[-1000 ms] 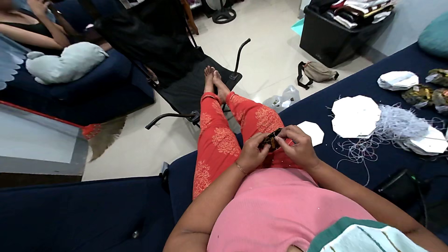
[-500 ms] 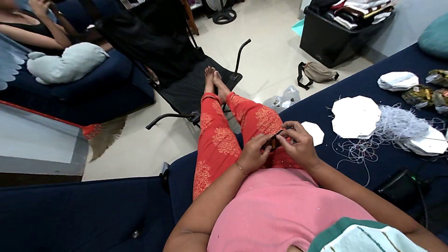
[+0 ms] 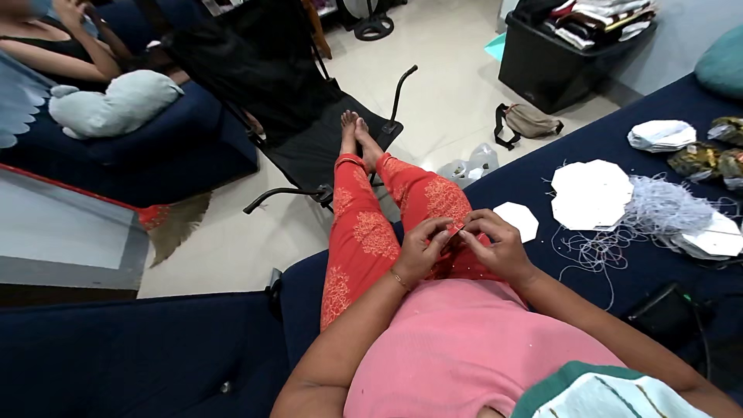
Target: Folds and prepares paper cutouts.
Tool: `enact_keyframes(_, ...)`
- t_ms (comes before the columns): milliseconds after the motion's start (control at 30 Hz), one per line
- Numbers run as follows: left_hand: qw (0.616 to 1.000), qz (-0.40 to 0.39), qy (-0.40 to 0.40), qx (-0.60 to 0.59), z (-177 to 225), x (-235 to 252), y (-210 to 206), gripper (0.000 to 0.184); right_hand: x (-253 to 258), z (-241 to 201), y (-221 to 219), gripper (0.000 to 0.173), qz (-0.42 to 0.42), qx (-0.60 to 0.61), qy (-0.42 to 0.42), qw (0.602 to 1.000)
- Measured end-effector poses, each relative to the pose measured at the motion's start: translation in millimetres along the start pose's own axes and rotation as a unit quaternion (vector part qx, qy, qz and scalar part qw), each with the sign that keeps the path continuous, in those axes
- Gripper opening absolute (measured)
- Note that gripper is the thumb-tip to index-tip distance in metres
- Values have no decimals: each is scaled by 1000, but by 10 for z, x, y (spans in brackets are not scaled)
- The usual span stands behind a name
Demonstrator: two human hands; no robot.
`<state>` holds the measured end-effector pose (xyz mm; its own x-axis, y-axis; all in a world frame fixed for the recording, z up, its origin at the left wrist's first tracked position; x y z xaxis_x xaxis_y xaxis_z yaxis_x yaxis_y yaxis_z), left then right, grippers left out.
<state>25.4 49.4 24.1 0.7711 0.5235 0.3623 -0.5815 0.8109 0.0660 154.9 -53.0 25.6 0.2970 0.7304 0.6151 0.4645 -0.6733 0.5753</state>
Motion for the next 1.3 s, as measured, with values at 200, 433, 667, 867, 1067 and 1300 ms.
enact_keyframes(200,1000,-17,-14,-4,28,12,-19,25,-5,-28,-14,17,-13,7,12,1000)
enact_keyframes(433,998,-31,-51,12,48,14,-18,15,-6,-50,-23,16,-24,3,27,999)
enact_keyframes(667,998,-38,-42,33,47,32,-31,16,-1,-69,-23,16,-31,8,38,999)
enact_keyframes(867,997,-40,-26,58,3,37,-31,18,23,-70,-3,18,-38,32,39,998)
enact_keyframes(1067,988,17,150,-11,-215,36,92,22,117,-68,104,20,-25,120,-15,992)
enact_keyframes(1300,944,57,260,-195,-315,17,72,19,170,-73,232,15,4,218,-57,974)
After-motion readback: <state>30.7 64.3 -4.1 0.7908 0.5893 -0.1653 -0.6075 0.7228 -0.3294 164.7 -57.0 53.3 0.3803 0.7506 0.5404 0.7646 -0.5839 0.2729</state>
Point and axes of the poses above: each hand's wrist, its own x-axis towards the middle knuckle, its own y-axis out of the back of the hand, z = x × y, the point moved 6 cm from there along x, towards the middle knuckle, and after that the axes turned 15 degrees about -x, right-handed, at the moved point
